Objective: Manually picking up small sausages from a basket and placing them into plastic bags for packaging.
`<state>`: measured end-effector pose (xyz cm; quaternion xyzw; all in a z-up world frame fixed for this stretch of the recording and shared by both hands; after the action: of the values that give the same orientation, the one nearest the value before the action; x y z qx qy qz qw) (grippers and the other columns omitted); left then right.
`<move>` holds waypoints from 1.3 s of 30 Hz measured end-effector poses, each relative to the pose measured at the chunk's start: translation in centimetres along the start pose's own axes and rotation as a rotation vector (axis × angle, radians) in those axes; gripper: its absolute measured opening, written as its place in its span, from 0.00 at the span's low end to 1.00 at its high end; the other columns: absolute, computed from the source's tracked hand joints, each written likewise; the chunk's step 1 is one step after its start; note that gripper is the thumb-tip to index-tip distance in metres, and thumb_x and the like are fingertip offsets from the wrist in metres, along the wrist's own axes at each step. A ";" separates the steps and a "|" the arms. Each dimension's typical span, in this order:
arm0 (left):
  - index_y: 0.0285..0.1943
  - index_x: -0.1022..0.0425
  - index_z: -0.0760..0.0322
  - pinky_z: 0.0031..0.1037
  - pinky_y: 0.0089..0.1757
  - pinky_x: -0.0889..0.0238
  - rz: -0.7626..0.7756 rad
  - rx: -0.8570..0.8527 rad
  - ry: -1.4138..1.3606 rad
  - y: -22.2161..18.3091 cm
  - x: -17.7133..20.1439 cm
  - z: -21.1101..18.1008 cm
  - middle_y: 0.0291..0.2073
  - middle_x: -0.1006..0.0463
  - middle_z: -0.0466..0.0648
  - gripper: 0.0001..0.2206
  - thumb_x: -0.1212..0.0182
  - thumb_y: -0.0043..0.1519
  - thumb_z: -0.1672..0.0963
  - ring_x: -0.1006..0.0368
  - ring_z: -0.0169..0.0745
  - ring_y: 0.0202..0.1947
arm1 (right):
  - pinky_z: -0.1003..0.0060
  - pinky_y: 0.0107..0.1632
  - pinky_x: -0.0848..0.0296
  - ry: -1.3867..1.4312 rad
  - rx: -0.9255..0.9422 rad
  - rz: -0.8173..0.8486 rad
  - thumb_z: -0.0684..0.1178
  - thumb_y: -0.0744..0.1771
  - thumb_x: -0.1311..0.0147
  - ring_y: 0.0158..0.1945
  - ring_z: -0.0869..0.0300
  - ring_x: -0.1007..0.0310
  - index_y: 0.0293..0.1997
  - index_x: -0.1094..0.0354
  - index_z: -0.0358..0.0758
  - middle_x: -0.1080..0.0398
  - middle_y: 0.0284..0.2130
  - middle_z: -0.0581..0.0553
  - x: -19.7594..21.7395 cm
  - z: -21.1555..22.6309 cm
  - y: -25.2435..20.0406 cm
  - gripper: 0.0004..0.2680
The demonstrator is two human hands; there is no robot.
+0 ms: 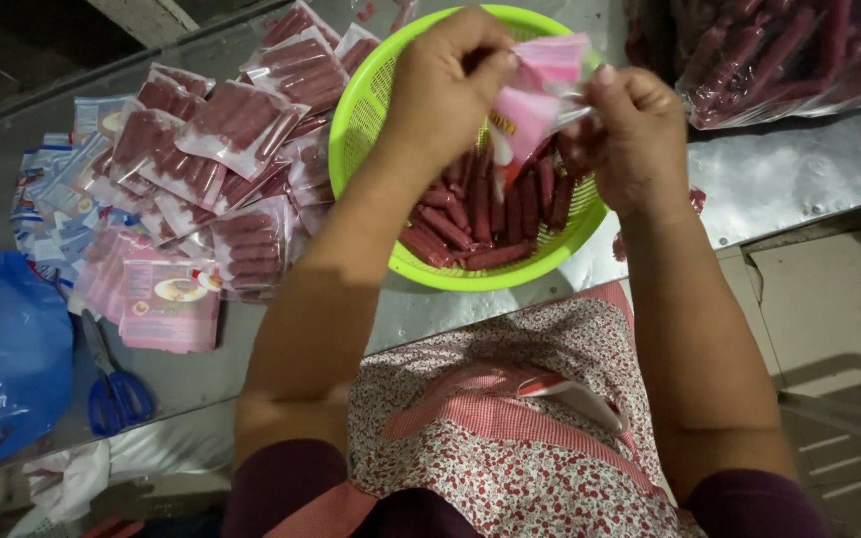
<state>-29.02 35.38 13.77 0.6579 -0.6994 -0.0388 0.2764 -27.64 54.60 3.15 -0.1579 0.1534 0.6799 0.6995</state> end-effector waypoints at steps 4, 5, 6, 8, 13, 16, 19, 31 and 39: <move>0.42 0.23 0.56 0.19 0.34 0.30 0.226 0.254 0.180 -1.0 0.1 2.6 0.38 0.19 0.43 0.02 0.38 0.63 0.57 0.28 0.31 0.33 | 0.69 0.20 0.40 -0.155 0.169 -0.081 0.43 0.70 0.39 0.17 0.64 0.38 0.34 0.32 0.41 0.35 0.19 0.48 1.9 0.6 0.2 0.07; 0.55 0.29 0.58 0.31 0.46 0.32 0.280 0.400 0.268 -1.7 0.4 4.8 0.52 0.25 0.49 0.12 0.40 0.64 0.54 0.29 0.40 0.48 | 0.69 0.21 0.35 -0.279 0.236 -0.123 0.37 0.68 0.42 0.22 0.65 0.34 0.39 0.31 0.41 0.30 0.25 0.48 1.9 1.4 -0.1 0.04; 0.68 0.36 0.59 0.43 0.58 0.35 0.335 0.546 0.356 -2.7 0.8 6.9 0.65 0.31 0.56 0.23 0.41 0.65 0.52 0.31 0.50 0.62 | 0.70 0.23 0.31 -0.403 0.302 -0.166 0.32 0.67 0.45 0.27 0.67 0.30 0.44 0.30 0.40 0.25 0.32 0.48 1.8 2.2 -0.5 0.08; 0.72 0.43 0.62 0.47 0.61 0.40 0.383 0.686 0.490 -4.1 1.3 9.5 0.68 0.36 0.57 0.27 0.40 0.65 0.53 0.36 0.55 0.65 | 0.71 0.26 0.30 -0.436 0.326 -0.173 0.33 0.68 0.45 0.29 0.67 0.31 0.45 0.30 0.41 0.25 0.34 0.48 2.3 1.3 -0.8 0.07; 0.71 0.42 0.66 0.42 0.52 0.30 0.485 0.922 0.753 -7.0 1.1 14.3 0.61 0.33 0.59 0.25 0.44 0.64 0.63 0.30 0.57 0.57 | 0.65 0.53 0.26 -0.671 0.491 -0.178 0.39 0.70 0.48 0.48 0.58 0.24 0.49 0.25 0.34 0.23 0.44 0.42 2.3 0.3 -1.3 0.06; 0.76 0.52 0.66 0.51 0.62 0.43 0.541 0.877 0.850 -7.2 0.2 16.9 0.70 0.47 0.64 0.38 0.32 0.61 0.52 0.48 0.65 0.69 | 0.64 0.60 0.29 -0.684 0.520 -0.180 0.42 0.71 0.48 0.55 0.56 0.25 0.53 0.26 0.32 0.25 0.50 0.40 1.4 1.0 -2.2 0.08; 0.77 0.55 0.67 0.49 0.64 0.44 0.506 0.938 0.771 -7.4 0.0 15.6 0.74 0.53 0.63 0.37 0.36 0.61 0.58 0.55 0.65 0.72 | 0.70 0.28 0.21 -0.527 0.377 -0.182 0.30 0.70 0.54 0.31 0.64 0.30 0.66 0.38 0.37 0.27 0.40 0.43 1.1 0.7 -2.5 0.16; 0.59 0.35 0.58 0.40 0.39 0.34 0.404 0.934 0.680 -6.4 0.6 15.9 0.47 0.23 0.50 0.17 0.46 0.61 0.64 0.24 0.49 0.44 | 0.72 0.34 0.38 -0.588 0.459 -0.248 0.37 0.71 0.46 0.29 0.68 0.44 0.63 0.29 0.37 0.41 0.26 0.55 2.9 -0.5 -2.5 0.13; 0.55 0.28 0.63 0.56 0.55 0.35 0.479 0.440 0.620 -4.0 -0.9 15.0 0.46 0.22 0.61 0.17 0.45 0.56 0.64 0.27 0.67 0.55 | 0.74 0.31 0.41 -0.458 0.480 -0.201 0.34 0.70 0.44 0.24 0.68 0.41 0.62 0.27 0.36 0.39 0.17 0.52 2.7 -0.8 -2.4 0.13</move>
<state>-32.03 31.03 -0.81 0.5009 -0.7080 0.3748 0.3276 -25.21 56.64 1.34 0.1534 0.1318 0.5697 0.7966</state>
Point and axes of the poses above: each hand's wrist, its own y-axis towards the middle knuckle, its own x-axis out of the back of the hand, z = x × y, the point moved 10 cm from there along y, towards the middle knuckle
